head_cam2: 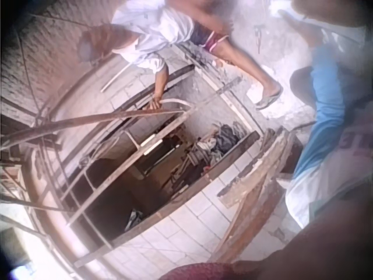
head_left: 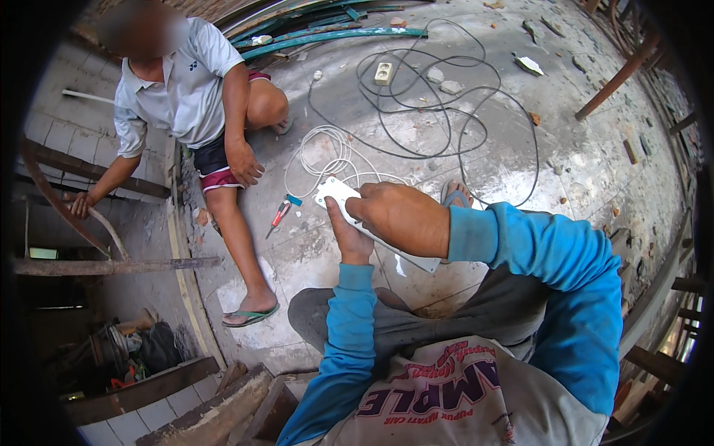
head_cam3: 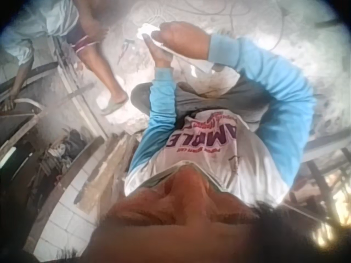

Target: The person manipulates wires and installs them into a white electrical outlet casing using a screwdriver.

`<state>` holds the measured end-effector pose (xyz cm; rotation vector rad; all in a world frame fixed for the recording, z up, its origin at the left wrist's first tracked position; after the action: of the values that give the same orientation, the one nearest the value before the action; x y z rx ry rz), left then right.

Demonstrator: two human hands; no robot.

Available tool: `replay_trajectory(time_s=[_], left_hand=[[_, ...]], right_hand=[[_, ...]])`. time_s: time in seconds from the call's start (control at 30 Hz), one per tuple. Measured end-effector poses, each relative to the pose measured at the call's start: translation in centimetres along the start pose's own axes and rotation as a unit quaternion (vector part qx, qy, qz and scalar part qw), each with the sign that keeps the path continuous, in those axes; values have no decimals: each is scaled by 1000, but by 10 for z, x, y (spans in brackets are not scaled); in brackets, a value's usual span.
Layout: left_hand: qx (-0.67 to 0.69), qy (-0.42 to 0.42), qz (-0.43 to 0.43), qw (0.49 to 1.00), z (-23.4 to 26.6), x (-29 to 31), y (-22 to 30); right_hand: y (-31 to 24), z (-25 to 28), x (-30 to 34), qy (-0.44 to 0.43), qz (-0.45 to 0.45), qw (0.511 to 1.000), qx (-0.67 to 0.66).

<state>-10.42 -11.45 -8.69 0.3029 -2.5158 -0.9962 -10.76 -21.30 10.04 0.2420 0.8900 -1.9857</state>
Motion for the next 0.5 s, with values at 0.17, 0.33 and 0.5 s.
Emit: replay_trajectory(time_s=[0.17, 0.33, 0.5], left_hand=[[24, 8, 9, 1000, 13, -7, -3], [13, -26, 28, 999, 3, 0, -10], [38, -18, 28, 999, 6, -6, -9]], right_hand=[[12, -5, -1, -92, -117, 988, 34], [0, -2, -2, -132, -69, 984, 94], [-16, 8, -2, 37, 70, 996, 45]])
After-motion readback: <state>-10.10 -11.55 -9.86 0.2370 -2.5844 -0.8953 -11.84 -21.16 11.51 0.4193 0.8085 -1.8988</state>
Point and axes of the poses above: each hand's wrist, its own x-axis away from the middle knuckle, its own z-axis out of the back of the hand, y = z × x, the point moved 9 cm from there along -x, towards the middle knuckle, and after that the axes turned 8 degrees about y, right-handed, at the moved point
